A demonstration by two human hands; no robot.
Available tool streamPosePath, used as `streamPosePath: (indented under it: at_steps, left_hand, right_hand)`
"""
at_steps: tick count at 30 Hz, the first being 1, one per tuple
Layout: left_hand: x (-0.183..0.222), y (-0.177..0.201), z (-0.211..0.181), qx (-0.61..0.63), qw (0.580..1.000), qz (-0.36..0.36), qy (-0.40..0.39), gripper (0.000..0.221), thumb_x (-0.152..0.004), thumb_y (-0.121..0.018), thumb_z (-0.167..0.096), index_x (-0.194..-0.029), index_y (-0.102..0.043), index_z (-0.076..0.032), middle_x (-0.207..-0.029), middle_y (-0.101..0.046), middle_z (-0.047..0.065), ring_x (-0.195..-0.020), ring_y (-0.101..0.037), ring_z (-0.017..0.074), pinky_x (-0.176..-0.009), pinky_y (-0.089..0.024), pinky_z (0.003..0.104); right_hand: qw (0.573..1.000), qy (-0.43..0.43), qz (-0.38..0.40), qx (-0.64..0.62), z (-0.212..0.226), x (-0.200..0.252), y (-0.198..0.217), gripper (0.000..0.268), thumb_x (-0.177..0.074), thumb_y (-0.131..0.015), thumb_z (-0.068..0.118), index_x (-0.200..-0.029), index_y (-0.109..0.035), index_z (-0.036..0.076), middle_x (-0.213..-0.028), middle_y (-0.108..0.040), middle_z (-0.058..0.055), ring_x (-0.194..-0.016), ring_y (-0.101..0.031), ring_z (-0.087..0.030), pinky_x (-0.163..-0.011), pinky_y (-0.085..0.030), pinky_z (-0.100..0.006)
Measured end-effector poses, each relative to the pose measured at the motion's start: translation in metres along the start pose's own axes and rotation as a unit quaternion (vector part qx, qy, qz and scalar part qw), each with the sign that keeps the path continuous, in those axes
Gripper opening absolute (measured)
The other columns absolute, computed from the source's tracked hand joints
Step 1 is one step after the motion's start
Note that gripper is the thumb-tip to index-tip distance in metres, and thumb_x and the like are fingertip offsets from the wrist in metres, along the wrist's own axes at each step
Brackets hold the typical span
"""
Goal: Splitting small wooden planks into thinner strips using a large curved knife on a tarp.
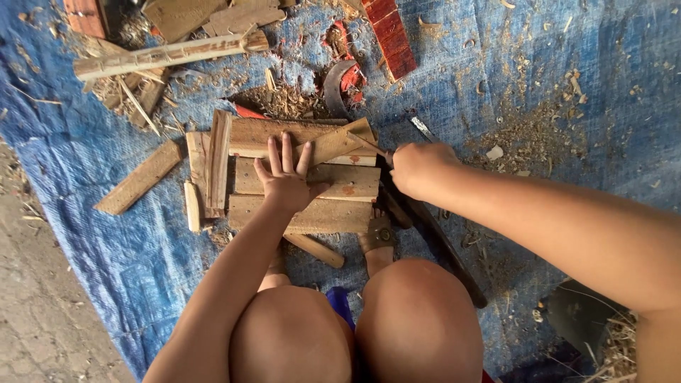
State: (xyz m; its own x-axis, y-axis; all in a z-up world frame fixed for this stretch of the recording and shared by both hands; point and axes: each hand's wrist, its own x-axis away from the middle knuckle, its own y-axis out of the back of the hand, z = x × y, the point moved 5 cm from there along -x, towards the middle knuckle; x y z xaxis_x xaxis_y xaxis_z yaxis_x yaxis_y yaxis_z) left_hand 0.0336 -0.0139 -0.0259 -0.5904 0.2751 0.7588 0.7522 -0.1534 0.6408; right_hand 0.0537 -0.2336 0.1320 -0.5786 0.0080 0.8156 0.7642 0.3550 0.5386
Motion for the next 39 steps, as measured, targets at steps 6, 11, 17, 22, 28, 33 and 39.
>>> streamPosePath:
  at_steps: [6,11,17,22,28,33,39]
  left_hand:
    - [0.002,0.005,-0.003,-0.009,1.000,0.020,-0.020,0.103,-0.093,-0.027,-0.085,-0.165,0.017,-0.025,-0.168,0.025,0.023,-0.150,0.028,0.0493,-0.112,0.002,0.079]
    - [0.003,0.006,-0.003,0.000,0.999,0.030,-0.017,0.103,-0.094,-0.027,-0.084,-0.165,0.017,-0.025,-0.168,0.025,0.023,-0.150,0.028,0.0485,-0.113,0.001,0.078]
    - [-0.001,-0.004,-0.001,0.001,1.000,0.005,-0.030,0.106,-0.092,-0.026,-0.087,-0.165,0.017,-0.024,-0.168,0.024,0.024,-0.151,0.026,0.0504,-0.112,-0.001,0.080]
    - [-0.005,-0.011,-0.001,-0.002,1.000,-0.007,-0.006,0.108,-0.088,-0.027,-0.090,-0.165,0.015,-0.028,-0.170,0.023,0.020,-0.152,0.026,0.0469,-0.113,0.001,0.079]
    - [-0.002,-0.003,-0.001,0.002,1.000,-0.001,-0.019,0.106,-0.090,-0.025,-0.089,-0.165,0.015,-0.026,-0.169,0.023,0.022,-0.151,0.026,0.0491,-0.112,0.001,0.079]
    - [-0.004,-0.003,-0.002,0.003,1.000,0.018,-0.017,0.105,-0.092,-0.030,-0.086,-0.165,0.017,-0.027,-0.168,0.026,0.022,-0.150,0.029,0.0478,-0.112,0.002,0.079]
    - [0.000,0.003,-0.001,0.016,0.999,0.030,-0.011,0.104,-0.092,-0.030,-0.085,-0.165,0.017,-0.028,-0.168,0.027,0.020,-0.150,0.030,0.0464,-0.114,0.003,0.077]
  right_hand:
    - [0.923,-0.022,0.227,-0.309,0.008,0.022,0.047,0.065,-0.103,-0.039,0.046,-0.123,-0.062,-0.013,-0.094,-0.077,-0.024,-0.077,-0.079,-0.031,-0.069,-0.063,-0.043]
    - [0.927,-0.029,0.248,-0.281,0.010,0.021,0.045,0.068,-0.103,-0.040,0.050,-0.136,-0.059,-0.006,-0.117,-0.072,-0.023,-0.096,-0.076,-0.032,-0.075,-0.060,-0.042]
    - [0.995,0.040,0.066,-0.066,0.003,0.015,0.021,0.040,-0.099,-0.045,0.027,-0.103,-0.068,-0.005,-0.081,-0.075,-0.015,-0.074,-0.076,-0.032,-0.062,-0.061,-0.048]
    - [0.989,0.001,-0.103,0.110,0.003,-0.053,-0.072,0.031,-0.092,-0.062,0.025,-0.091,-0.065,-0.006,-0.062,-0.063,-0.021,-0.055,-0.067,-0.035,-0.041,-0.048,-0.050]
    - [0.993,0.007,-0.010,-0.117,0.015,0.011,0.004,0.038,-0.096,-0.050,0.030,-0.097,-0.065,-0.005,-0.081,-0.072,-0.022,-0.073,-0.074,-0.037,-0.055,-0.055,-0.054]
    - [0.945,-0.011,0.189,-0.268,0.009,-0.003,0.018,0.073,-0.100,-0.041,0.054,-0.122,-0.064,-0.012,-0.107,-0.073,-0.026,-0.093,-0.075,-0.036,-0.068,-0.059,-0.046]
    - [0.908,-0.046,0.235,-0.343,0.011,0.004,0.025,0.077,-0.103,-0.036,0.054,-0.133,-0.054,-0.015,-0.096,-0.078,-0.022,-0.074,-0.078,-0.029,-0.062,-0.061,-0.043]
